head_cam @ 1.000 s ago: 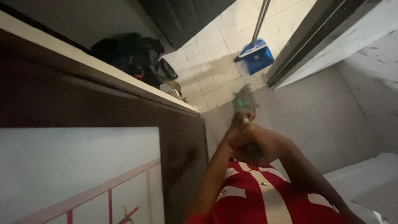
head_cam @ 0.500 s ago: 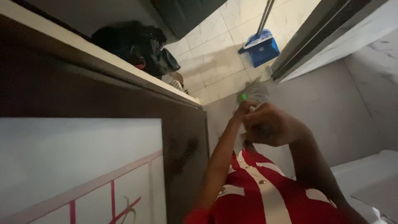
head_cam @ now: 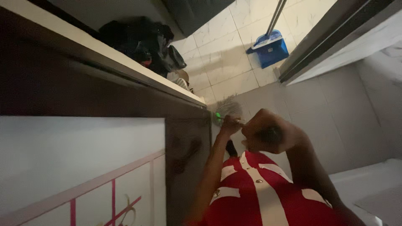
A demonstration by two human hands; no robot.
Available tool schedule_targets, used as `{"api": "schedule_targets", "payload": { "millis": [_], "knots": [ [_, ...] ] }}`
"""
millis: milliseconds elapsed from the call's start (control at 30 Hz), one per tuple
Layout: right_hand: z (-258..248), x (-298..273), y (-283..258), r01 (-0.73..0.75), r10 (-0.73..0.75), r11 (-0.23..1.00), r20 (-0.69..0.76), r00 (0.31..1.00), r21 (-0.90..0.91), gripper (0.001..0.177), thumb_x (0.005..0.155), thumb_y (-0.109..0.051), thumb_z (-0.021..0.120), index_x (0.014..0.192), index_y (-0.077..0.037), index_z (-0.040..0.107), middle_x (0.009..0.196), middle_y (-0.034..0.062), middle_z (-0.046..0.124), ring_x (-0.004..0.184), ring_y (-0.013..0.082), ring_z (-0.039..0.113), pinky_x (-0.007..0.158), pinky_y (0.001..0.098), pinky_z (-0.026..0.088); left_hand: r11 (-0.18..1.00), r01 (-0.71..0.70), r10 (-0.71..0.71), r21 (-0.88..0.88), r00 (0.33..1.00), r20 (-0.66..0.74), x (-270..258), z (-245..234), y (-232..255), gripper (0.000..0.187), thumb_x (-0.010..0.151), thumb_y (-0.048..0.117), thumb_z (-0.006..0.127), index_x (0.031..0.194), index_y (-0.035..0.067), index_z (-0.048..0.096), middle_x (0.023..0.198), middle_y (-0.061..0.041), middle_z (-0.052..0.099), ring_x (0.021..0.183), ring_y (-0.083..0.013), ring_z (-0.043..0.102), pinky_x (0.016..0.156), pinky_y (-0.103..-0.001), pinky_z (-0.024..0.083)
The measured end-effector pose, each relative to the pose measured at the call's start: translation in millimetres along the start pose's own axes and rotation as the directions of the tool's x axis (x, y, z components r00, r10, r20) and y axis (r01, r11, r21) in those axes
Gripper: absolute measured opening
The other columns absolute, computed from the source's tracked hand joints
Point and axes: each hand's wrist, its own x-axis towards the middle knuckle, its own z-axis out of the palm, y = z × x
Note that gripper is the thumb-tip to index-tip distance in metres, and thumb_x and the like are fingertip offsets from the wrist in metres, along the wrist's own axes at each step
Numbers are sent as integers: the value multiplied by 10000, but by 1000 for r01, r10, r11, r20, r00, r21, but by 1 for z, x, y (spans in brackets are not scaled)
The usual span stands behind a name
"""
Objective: The person mops the floor in a bathroom using a mop, moving it around the toilet and bathtub areas.
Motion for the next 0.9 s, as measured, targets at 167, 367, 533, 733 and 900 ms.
{"api": "schedule_targets", "payload": {
  "millis": [167, 367, 533, 733, 900],
  "knots": [
    [-7, -6, -20, -1, -3, 996, -56, 998, -85, 296, 880, -43, 720, 623, -84, 579, 557, 1, 553, 430, 100, 475, 424, 277, 349, 993, -115, 114, 32, 993, 13, 22, 23, 6, 792, 805, 888, 438, 628, 118, 401, 559, 23, 362, 507, -98, 341, 445, -376, 334],
    [-24, -16, -37, 1, -23, 978, -100, 995, -210, 261, 846, -28, 704, 637, -84, 559, 569, 3, 550, 455, 103, 498, 438, 274, 367, 943, -330, 331, 38, 944, -6, 70, 56, 23, 639, 949, 647, 557, 706, 59, 494, 645, -120, 474, 577, -217, 469, 575, -396, 414],
    [-23, -22, -32, 24, -50, 967, -95, 994, -252, 213, 863, -55, 718, 695, -80, 590, 581, -4, 579, 459, 92, 552, 428, 260, 412, 929, -370, 370, -2, 928, 39, 104, 82, 41, 608, 898, 617, 574, 697, 52, 470, 639, -132, 454, 574, -237, 471, 572, -416, 381],
    [-21, -35, -33, -46, 2, 956, -154, 988, -288, 265, 894, -78, 745, 692, -91, 574, 548, -10, 556, 440, 91, 531, 423, 265, 388, 891, -448, 452, -70, 890, 55, 108, 88, 49, 575, 853, 576, 655, 711, 52, 465, 639, -110, 480, 573, -215, 463, 563, -395, 364],
    [-22, -32, -33, 1, -26, 969, -97, 995, -248, 150, 902, -81, 724, 785, -86, 630, 613, -5, 610, 473, 84, 577, 429, 246, 434, 977, -192, 170, 93, 963, 207, 89, 72, 46, 388, 884, 291, 635, 680, -7, 491, 602, -132, 546, 551, -213, 490, 552, -355, 416]
  ]
}}
